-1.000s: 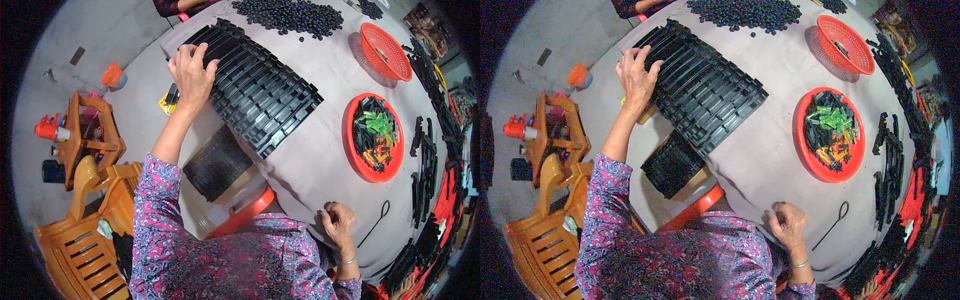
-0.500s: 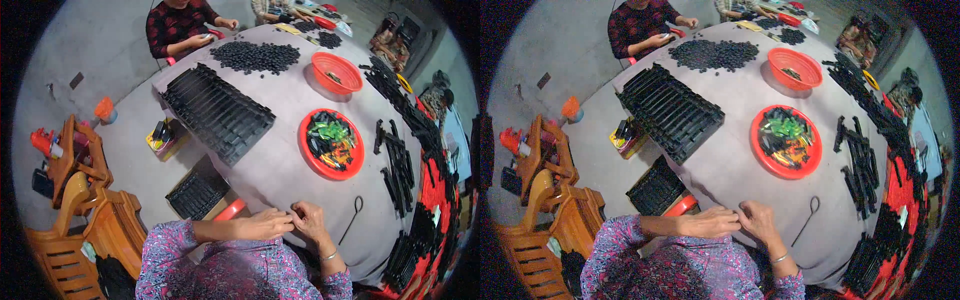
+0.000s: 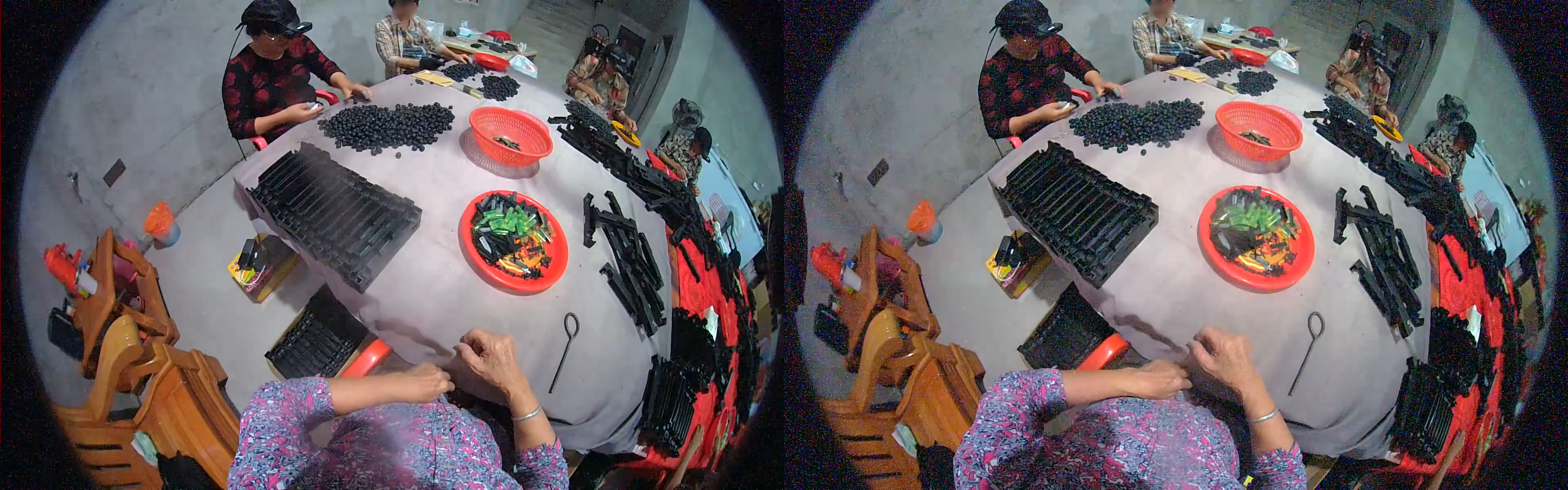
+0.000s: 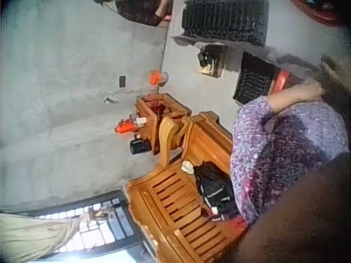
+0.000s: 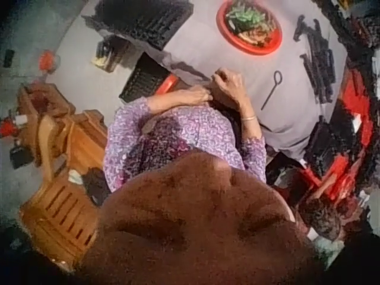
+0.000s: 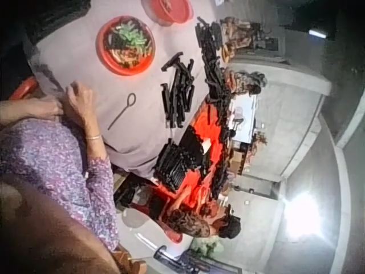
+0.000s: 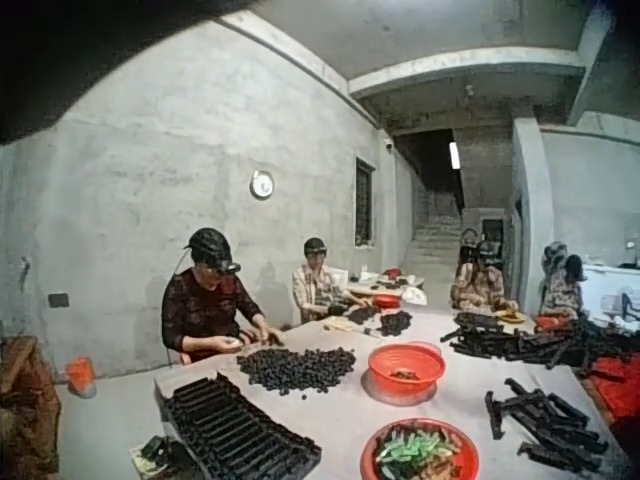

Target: The person works on plastic components using a metal tool, organizes and stacks black plastic frames on the table, and assembles plastic housings by inserting small colored pieces from a tray by hand and with the tool.

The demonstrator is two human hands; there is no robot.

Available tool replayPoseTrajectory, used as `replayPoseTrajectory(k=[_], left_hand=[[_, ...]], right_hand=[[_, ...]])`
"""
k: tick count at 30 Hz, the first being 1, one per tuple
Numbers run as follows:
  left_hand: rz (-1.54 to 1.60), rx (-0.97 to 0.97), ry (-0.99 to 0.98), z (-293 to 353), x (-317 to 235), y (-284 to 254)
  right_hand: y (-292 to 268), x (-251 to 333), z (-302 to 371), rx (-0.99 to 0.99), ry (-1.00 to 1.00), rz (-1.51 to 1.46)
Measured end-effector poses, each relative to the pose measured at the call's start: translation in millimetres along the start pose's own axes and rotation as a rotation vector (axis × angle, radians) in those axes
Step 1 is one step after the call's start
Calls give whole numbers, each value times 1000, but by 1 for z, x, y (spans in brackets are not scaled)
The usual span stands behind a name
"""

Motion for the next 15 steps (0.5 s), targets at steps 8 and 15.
replayPoseTrajectory(k=[8,15], left_hand=[[245,-29,5,4,12,-5],[219,159,-27,3,12,-6]], right_hand=[[-2,5,0,13,8,52],[-2,5,-1,-32,-32,42]])
Point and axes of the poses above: each hand's wrist, its own z-axis away from the middle knuckle, its own y-axis out of the palm, x = y × z, the point moved 3 cm from there along -z, towards the middle knuckle, and after that the axes turned 1 degree about z, right-handed, at the moved point
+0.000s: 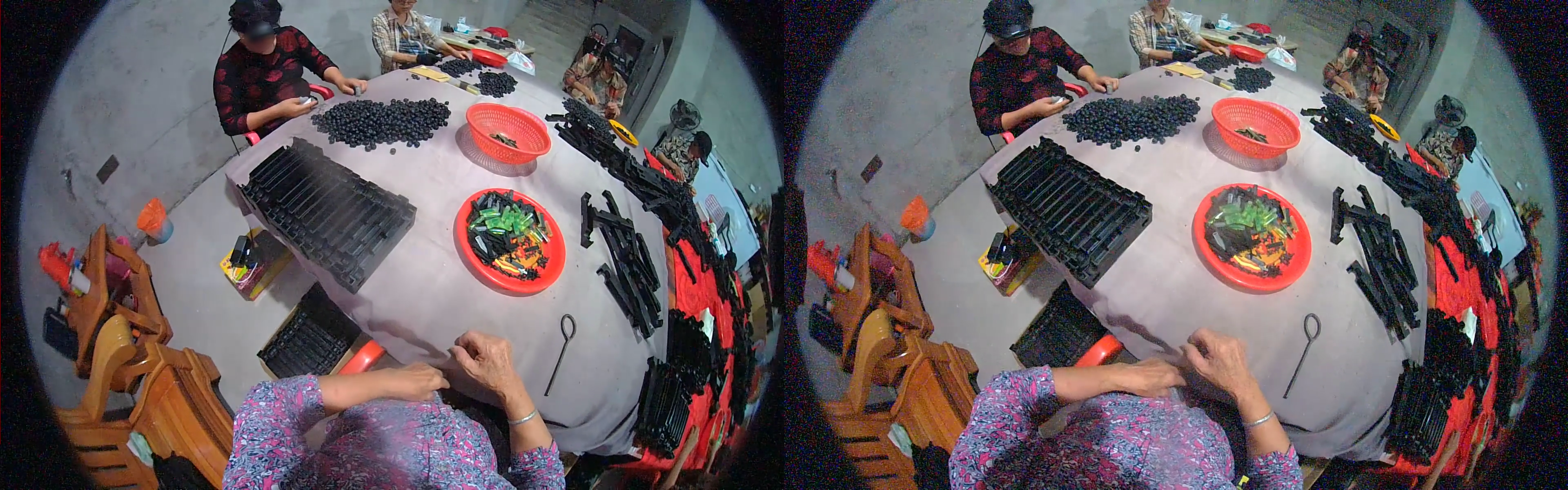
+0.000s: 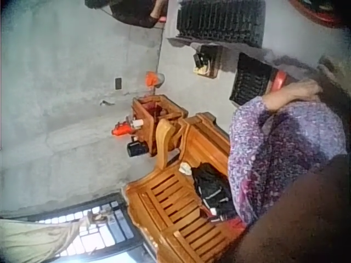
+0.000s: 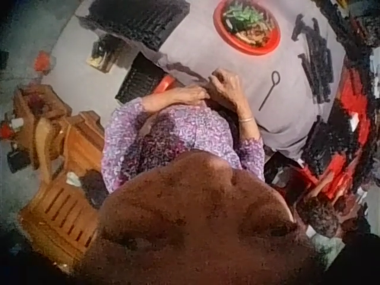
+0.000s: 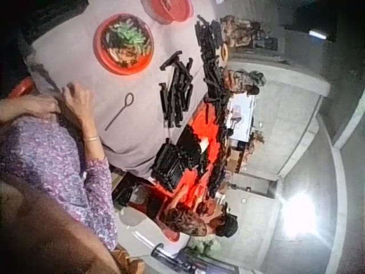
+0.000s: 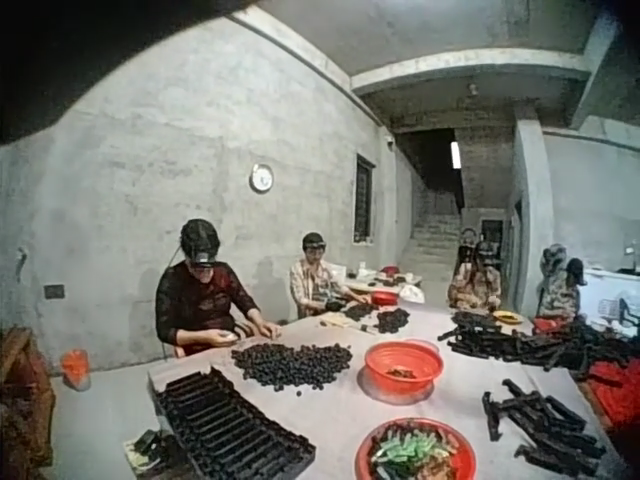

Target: The person works on plastic components using a metal tool, organizes and stacks black plastic frames on the table, and assembles plastic housings by inserting small colored pieces from a tray by hand and with the tool.

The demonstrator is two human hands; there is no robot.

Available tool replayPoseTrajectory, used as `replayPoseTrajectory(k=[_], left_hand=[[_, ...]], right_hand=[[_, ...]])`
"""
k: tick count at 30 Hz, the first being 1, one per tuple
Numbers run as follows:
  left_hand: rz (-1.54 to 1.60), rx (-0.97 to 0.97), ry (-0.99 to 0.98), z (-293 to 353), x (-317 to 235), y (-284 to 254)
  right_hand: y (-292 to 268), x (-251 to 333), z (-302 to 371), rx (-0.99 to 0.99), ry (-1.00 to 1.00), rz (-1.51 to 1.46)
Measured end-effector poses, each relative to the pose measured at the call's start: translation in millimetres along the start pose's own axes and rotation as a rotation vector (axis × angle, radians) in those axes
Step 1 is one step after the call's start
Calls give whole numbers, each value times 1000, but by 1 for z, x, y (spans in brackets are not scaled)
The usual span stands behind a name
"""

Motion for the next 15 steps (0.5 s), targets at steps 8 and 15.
replayPoseTrajectory(k=[8,15], left_hand=[[22,-98,63,0,-6,-7],[37,-109,16,3,-15,-12]], right_hand=[[-3,0,-1,47,40,-4],[1,-5,-2,33,5,-17]])
Point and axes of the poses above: each hand's wrist, its own z-axis away from the middle knuckle, its own y-axis out of the palm, x = y × z, the point moved 3 cm from there along -z, towards the middle knuckle, and after that the axes turned 1 degree about z, right-handed, at the moved point
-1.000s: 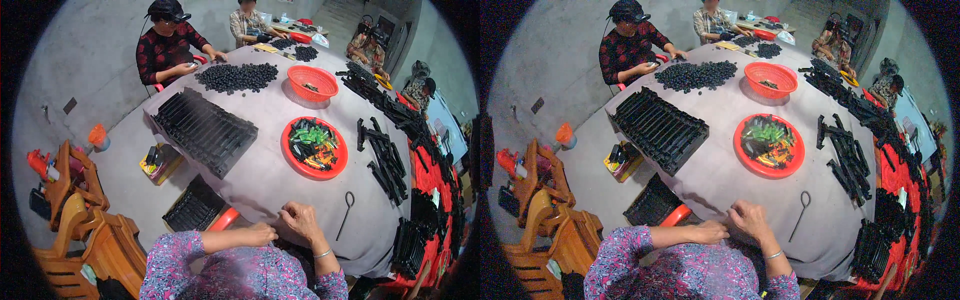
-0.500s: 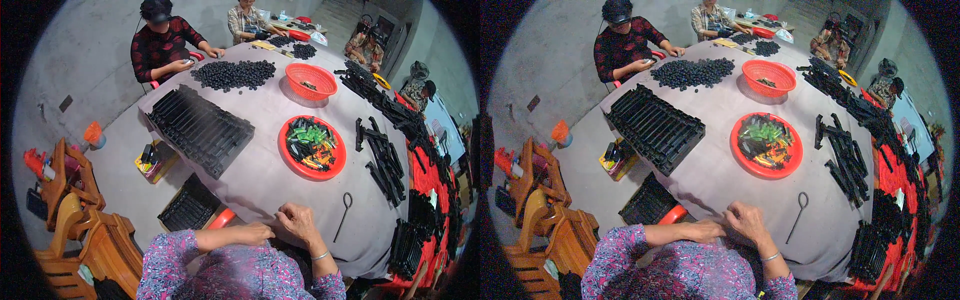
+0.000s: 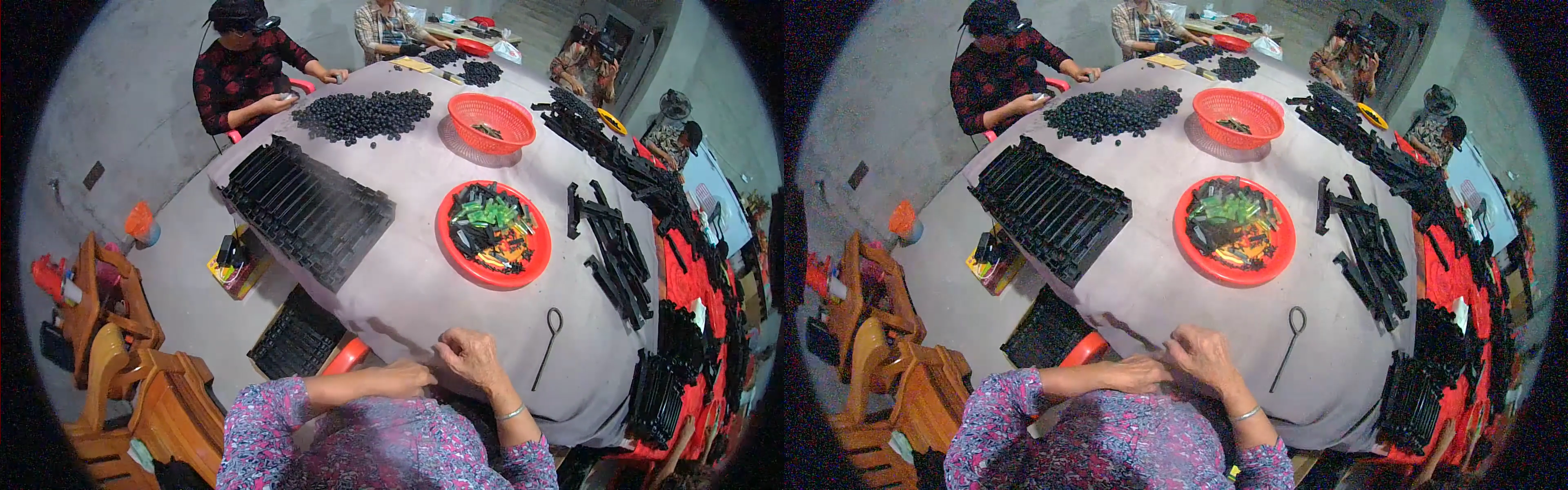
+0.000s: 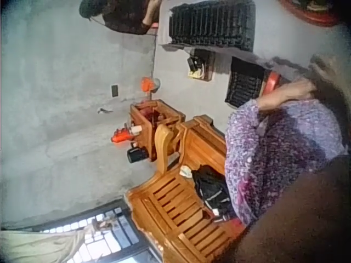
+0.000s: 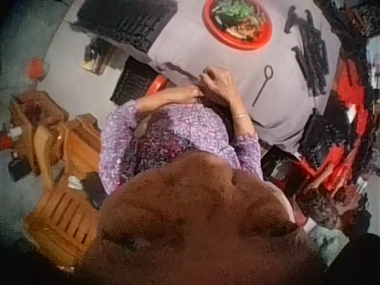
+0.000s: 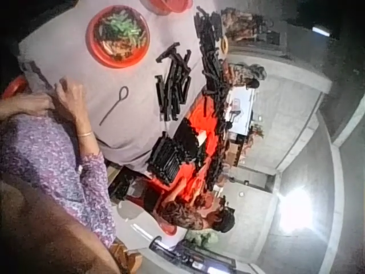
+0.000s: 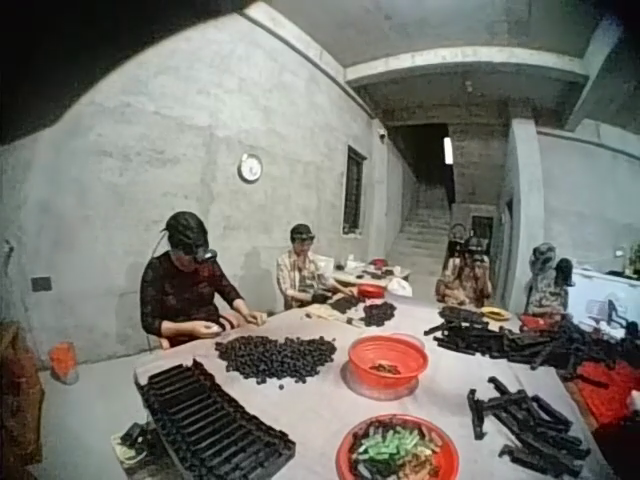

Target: The person works on plastic components using a metal tool, organizes and stacks black plastic frames on the table, and assembles plastic housings by inserting small colored pieces from a tray by hand and with the tool.

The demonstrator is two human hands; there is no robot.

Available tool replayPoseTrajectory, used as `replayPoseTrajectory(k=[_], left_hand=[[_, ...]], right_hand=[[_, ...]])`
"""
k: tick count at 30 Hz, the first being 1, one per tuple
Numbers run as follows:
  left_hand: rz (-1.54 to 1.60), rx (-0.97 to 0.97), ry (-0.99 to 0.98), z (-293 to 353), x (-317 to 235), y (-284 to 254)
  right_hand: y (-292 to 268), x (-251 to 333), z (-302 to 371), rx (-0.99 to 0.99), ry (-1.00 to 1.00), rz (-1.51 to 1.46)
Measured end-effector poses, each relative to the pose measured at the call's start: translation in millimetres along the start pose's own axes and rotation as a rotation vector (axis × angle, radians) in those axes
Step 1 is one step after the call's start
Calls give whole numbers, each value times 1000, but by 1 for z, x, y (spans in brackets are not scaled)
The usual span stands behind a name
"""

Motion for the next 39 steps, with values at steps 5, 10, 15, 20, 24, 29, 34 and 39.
replayPoseTrajectory(k=[5,10,15,20,24,29,34,39], left_hand=[[49,-87,-16,-1,10,8],[12,-75,71,4,10,14],[-31,-71,80,-7,6,-1],[-51,-62,77,-6,9,5],[-19,-96,146,-5,6,1],[67,80,55,-1,7,0],[134,-140,112,4,7,3],[111,5,24,4,-9,-13]], right_hand=[[-1,1,-1,6,-12,-12],[-1,16,2,5,86,-19],[-1,5,0,45,135,-39],[0,8,0,37,97,36],[1,4,3,6,114,31],[2,10,0,-7,92,17],[1,7,0,-19,68,21],[-1,5,1,24,48,8]])
Point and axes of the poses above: each hand's wrist, its own z-axis away from the middle knuckle, its own y-axis out of the palm, x = y × z, the point moved 3 cm from there along -z, towards the middle knuckle, and after that the axes turned 1 degree about z, right-handed, at the moved point
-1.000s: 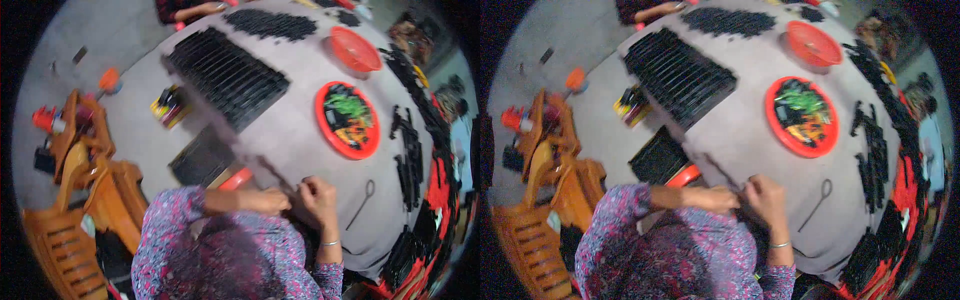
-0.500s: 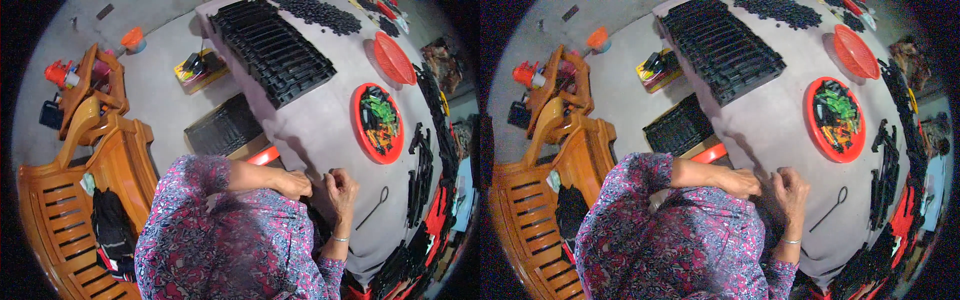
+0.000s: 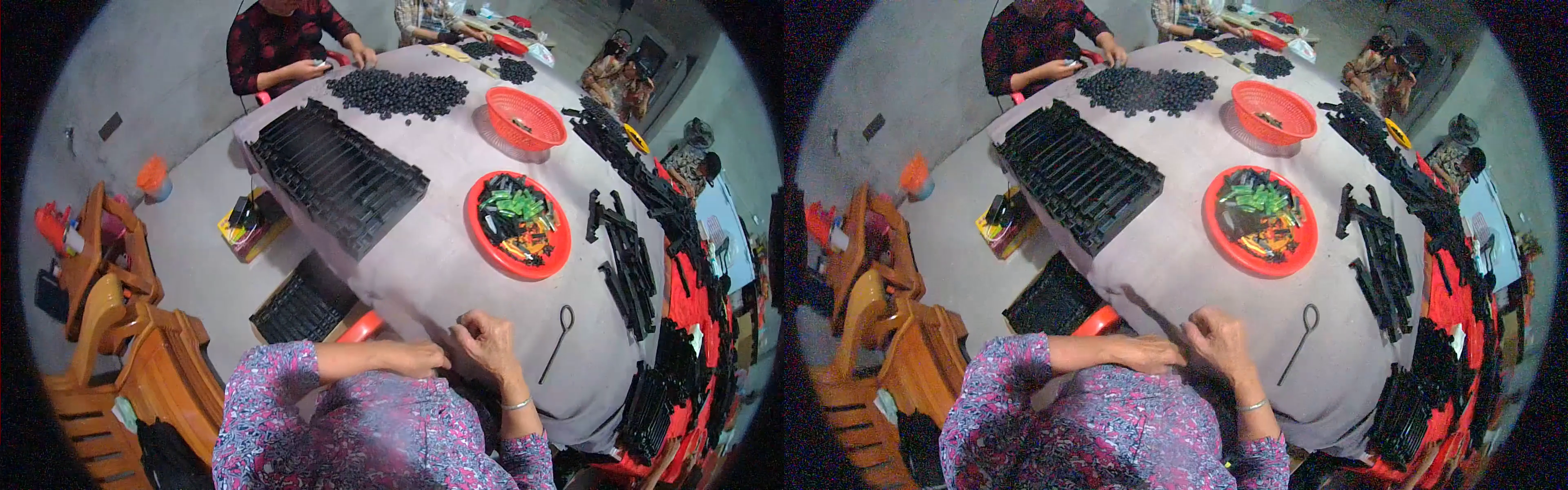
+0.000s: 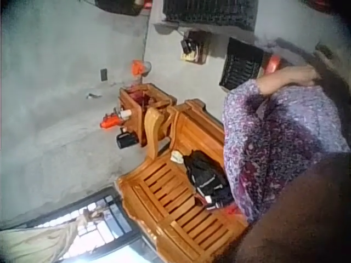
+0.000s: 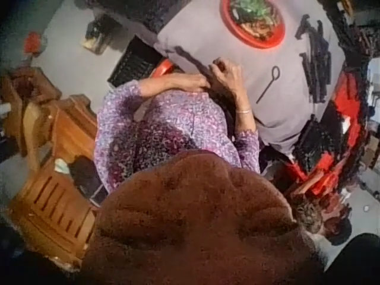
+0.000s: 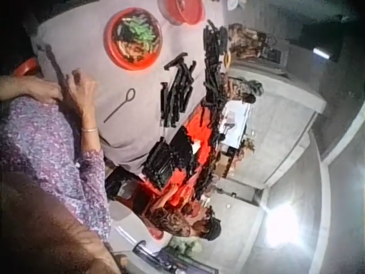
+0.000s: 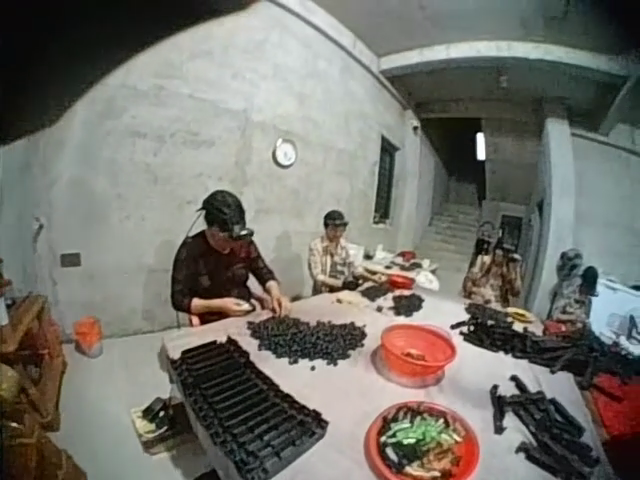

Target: The person works on plastic components using a metal tool, organizes and stacks black plastic frames on the table, and assembles plastic housings by inserting small colored pieces from a tray by hand and with the tool.

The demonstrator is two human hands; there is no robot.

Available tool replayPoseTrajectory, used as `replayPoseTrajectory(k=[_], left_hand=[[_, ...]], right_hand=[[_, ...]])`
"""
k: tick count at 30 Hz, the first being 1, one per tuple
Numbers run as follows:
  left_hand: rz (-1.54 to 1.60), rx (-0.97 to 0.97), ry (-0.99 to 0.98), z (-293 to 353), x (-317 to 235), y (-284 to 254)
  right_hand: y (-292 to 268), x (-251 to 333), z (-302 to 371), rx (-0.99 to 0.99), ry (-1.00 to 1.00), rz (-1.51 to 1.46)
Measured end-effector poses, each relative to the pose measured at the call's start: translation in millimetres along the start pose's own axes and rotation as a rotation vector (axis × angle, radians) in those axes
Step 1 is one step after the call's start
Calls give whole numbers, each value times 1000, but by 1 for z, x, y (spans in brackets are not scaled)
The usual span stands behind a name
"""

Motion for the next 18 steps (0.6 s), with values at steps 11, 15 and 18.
replayPoseTrajectory(k=[11,15,18], left_hand=[[29,131,38,-6,-14,2],[33,88,65,-2,-16,-18],[27,79,104,-6,-18,-24]], right_hand=[[-9,41,-6,-13,-52,-219],[14,74,-26,211,-136,-391],[38,104,-26,281,-237,-389]])
Point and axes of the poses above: each hand's wrist, its own z-axis away from the middle knuckle, its own y-axis out of the palm, x = y × z, the point moved 3 cm from there along -z, towards the middle knuckle, and after that the axes turned 1 degree about z, right-handed, at the moved point
